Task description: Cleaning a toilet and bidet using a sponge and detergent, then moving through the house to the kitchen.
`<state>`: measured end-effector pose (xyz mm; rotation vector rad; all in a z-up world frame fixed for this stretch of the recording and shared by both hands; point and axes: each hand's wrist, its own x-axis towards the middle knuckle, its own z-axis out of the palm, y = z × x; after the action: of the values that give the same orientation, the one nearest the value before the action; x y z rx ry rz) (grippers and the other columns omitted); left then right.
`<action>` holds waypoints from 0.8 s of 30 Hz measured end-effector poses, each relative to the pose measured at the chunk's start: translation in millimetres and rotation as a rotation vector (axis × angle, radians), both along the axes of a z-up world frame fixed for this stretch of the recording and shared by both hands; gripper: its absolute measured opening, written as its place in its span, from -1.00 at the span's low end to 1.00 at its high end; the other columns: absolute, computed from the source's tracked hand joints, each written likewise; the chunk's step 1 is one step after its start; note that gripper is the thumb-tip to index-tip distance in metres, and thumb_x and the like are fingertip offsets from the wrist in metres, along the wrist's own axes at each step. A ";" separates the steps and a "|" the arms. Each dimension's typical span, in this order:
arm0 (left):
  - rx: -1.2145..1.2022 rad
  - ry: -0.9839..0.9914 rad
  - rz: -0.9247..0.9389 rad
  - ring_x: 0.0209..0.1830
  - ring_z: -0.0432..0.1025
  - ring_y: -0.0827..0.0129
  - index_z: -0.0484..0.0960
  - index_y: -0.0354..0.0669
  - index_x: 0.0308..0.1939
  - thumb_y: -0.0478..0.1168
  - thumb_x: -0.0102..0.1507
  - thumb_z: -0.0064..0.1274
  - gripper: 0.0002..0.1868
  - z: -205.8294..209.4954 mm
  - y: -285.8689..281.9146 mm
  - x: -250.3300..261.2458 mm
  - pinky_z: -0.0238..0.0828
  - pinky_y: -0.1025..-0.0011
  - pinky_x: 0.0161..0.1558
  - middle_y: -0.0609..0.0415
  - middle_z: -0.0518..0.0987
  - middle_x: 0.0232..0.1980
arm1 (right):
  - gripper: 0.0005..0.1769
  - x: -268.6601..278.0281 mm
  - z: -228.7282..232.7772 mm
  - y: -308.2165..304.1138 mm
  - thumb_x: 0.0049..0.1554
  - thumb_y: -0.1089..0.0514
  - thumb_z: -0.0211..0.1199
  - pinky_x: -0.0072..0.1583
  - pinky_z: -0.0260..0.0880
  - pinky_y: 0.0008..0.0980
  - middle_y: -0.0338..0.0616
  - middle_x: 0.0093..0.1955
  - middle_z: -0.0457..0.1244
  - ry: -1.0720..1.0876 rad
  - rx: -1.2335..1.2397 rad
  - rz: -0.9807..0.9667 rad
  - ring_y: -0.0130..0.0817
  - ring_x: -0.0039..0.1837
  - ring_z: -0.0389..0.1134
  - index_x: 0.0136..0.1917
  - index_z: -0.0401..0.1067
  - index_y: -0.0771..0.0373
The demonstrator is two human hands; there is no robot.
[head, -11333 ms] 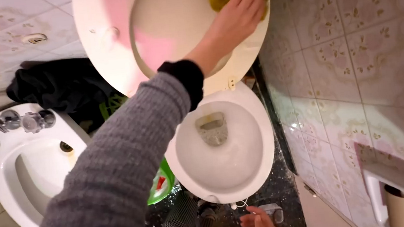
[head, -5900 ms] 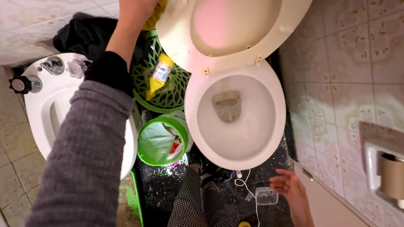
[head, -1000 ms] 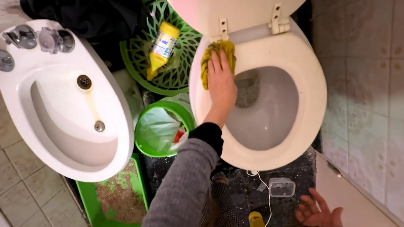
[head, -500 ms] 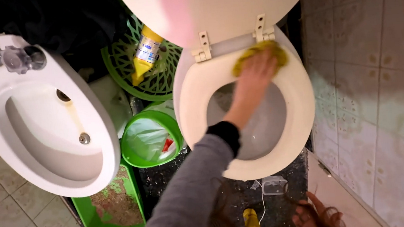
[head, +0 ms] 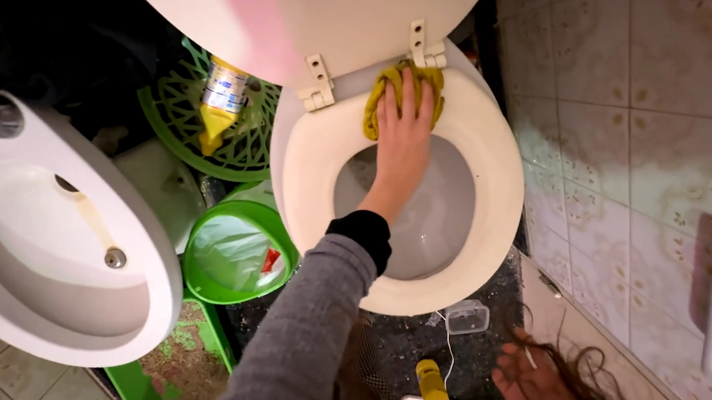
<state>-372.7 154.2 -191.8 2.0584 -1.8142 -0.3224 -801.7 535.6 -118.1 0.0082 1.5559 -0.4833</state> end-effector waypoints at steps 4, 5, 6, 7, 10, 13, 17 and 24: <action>0.016 -0.043 -0.123 0.47 0.20 -0.23 0.31 -0.29 0.45 -0.36 0.22 -0.01 -0.34 6.4 11.9 15.4 0.17 0.02 0.45 -0.27 0.18 0.56 | -0.12 61.1 43.3 -40.8 0.15 -0.28 0.23 0.22 0.33 0.04 0.03 0.26 0.29 -0.271 -0.090 -0.303 -0.10 0.21 0.35 0.57 0.11 0.15; 0.019 -0.046 -0.183 0.46 0.21 -0.22 0.32 -0.31 0.45 -0.35 0.23 -0.01 -0.34 7.9 12.0 19.7 0.19 0.04 0.44 -0.27 0.18 0.57 | -0.06 71.1 47.6 -47.9 0.14 -0.39 0.20 0.22 0.33 0.04 0.10 0.25 0.30 -0.337 -0.112 -0.372 -0.06 0.21 0.36 0.55 0.10 0.21; 0.018 -0.044 -0.181 0.46 0.21 -0.22 0.32 -0.31 0.45 -0.35 0.23 -0.01 -0.34 1.1 17.2 19.6 0.19 0.04 0.44 -0.27 0.18 0.57 | -0.06 71.0 45.8 -46.0 0.14 -0.39 0.20 0.22 0.33 0.04 0.10 0.25 0.30 -0.335 -0.113 -0.369 -0.06 0.21 0.36 0.55 0.10 0.21; 0.005 -0.067 -0.324 0.46 0.21 -0.20 0.34 -0.31 0.44 -0.33 0.25 0.00 -0.36 -5.6 22.7 19.2 0.20 0.05 0.42 -0.25 0.18 0.58 | 0.00 71.1 44.1 -43.4 0.12 -0.44 0.19 0.25 0.30 0.04 0.09 0.28 0.29 -0.388 -0.132 -0.365 -0.06 0.24 0.35 0.57 0.07 0.20; -0.035 -0.133 -0.561 0.46 0.22 -0.14 0.38 -0.28 0.43 -0.30 0.28 0.00 -0.40 -15.3 20.8 18.8 0.23 0.08 0.40 -0.18 0.19 0.59 | 0.06 66.7 29.2 -35.4 0.13 -0.52 0.16 0.29 0.25 0.05 0.08 0.34 0.26 -0.494 -0.169 -0.382 -0.05 0.29 0.32 0.61 0.03 0.19; -0.058 -0.129 -0.557 0.46 0.23 -0.09 0.41 -0.22 0.41 -0.27 0.26 0.00 -0.41 1.1 0.4 7.2 0.23 0.10 0.41 -0.10 0.21 0.58 | 0.07 69.0 38.3 -35.4 0.19 -0.55 0.13 0.32 0.22 0.06 0.04 0.37 0.24 -0.499 -0.174 -0.409 -0.05 0.31 0.29 0.65 0.02 0.19; -0.015 -0.049 -0.291 0.47 0.25 -0.04 0.44 -0.13 0.36 -0.28 0.21 0.01 -0.41 -11.7 -7.0 -54.6 0.25 0.12 0.40 -0.06 0.27 0.54 | 0.02 50.1 24.9 -13.0 0.15 -0.58 0.10 0.31 0.23 0.08 -0.05 0.32 0.26 -0.347 -0.132 -0.400 -0.06 0.29 0.29 0.59 0.08 0.11; -0.169 -0.059 -0.923 0.44 0.28 0.10 0.50 -0.04 0.21 -0.26 0.21 0.01 -0.55 -36.5 11.0 -83.4 0.28 0.13 0.40 0.03 0.29 0.56 | -0.09 47.1 23.1 1.2 0.16 -0.25 0.26 0.29 0.21 0.03 -0.16 0.29 0.24 -0.150 -0.189 -0.208 -0.23 0.24 0.24 0.65 0.08 0.06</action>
<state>-456.1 165.2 -228.3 1.0112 -2.6170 -0.3223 -754.6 536.8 -94.9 0.0604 1.3637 -0.7752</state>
